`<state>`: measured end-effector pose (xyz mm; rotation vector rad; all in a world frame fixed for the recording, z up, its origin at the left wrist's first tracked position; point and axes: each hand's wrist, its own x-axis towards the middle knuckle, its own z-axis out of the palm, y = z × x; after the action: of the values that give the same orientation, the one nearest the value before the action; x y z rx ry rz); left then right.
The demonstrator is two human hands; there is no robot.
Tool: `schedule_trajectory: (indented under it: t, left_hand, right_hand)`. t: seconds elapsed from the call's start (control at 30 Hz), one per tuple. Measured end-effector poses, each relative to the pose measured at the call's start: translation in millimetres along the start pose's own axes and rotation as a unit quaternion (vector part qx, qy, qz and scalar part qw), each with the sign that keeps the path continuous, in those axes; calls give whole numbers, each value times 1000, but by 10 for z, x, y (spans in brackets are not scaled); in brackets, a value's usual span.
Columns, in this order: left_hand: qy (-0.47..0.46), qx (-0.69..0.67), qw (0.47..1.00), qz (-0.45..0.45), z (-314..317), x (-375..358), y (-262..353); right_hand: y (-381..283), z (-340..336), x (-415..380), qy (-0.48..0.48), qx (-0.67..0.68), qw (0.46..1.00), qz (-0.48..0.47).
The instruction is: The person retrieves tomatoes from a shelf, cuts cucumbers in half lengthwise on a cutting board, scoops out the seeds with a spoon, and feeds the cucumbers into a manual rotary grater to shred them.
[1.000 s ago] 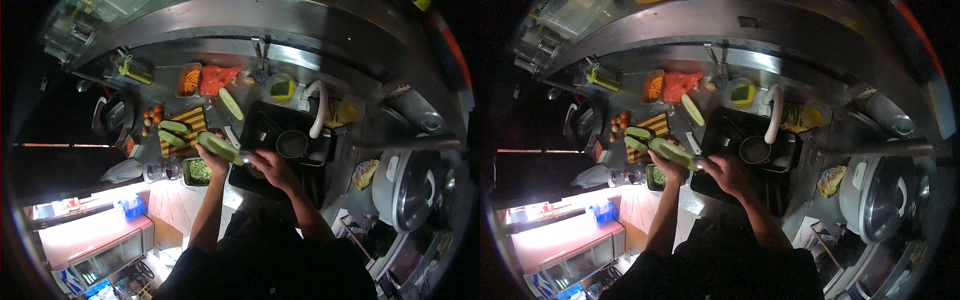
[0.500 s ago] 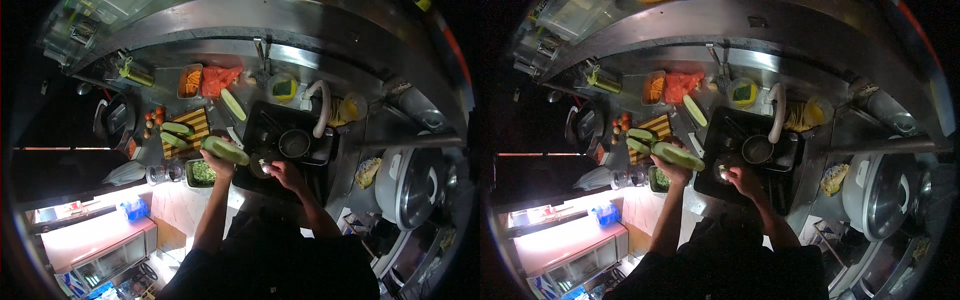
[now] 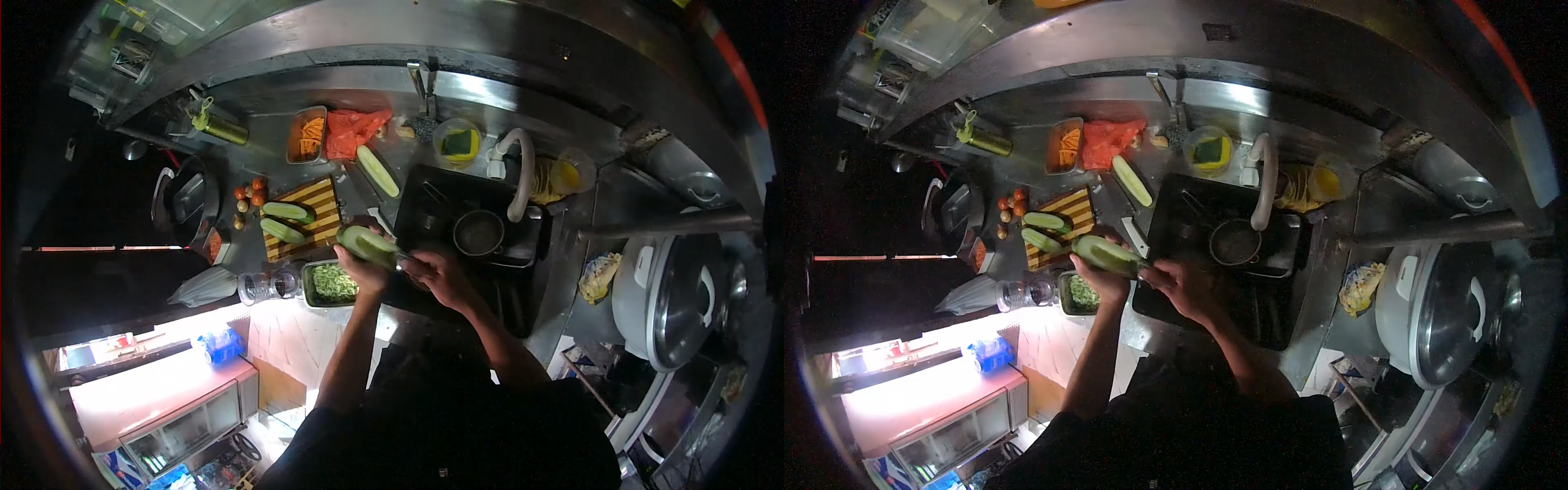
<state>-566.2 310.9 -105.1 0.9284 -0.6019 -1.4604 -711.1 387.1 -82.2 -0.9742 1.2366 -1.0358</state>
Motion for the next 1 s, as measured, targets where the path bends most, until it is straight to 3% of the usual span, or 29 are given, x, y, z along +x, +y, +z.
schedule_trajectory:
  t: [0.07,0.17,0.3,0.37,0.47,0.57,0.67,0.77,0.87,0.97,1.0]
  left_hand:
    - [6,22,1000,3,-14,-39,-20]
    - [11,-11,1000,19,-148,40,-41]
    - [57,-24,998,-29,20,51,144]
    - [3,-1,1000,-4,-19,77,128]
    - [-41,-1,999,5,-78,88,22]
    - [-66,17,998,16,-118,43,-7]
    - [-30,18,999,23,-144,23,25]
    - [24,1,1000,15,-82,-2,92]
    - [36,-25,999,-8,-134,39,114]
    - [36,-29,999,-24,-177,81,105]
    - [30,-32,999,-14,-149,68,130]
  right_hand:
    - [370,-35,-4,3,43,999,-15]
    - [549,-318,-186,-12,-183,976,121]
    - [660,-288,-328,43,-56,996,60]
    - [396,-202,-275,58,-42,997,18]
    - [-414,-65,-163,34,-84,996,-6]
    - [-523,96,3,51,-150,982,-104]
    - [-470,85,50,20,-177,979,-96]
    - [56,32,49,-32,-80,995,-41]
    - [551,-135,-123,53,-314,948,21]
    - [865,-319,-257,56,-270,959,69]
    - [984,-344,-221,27,-194,976,96]
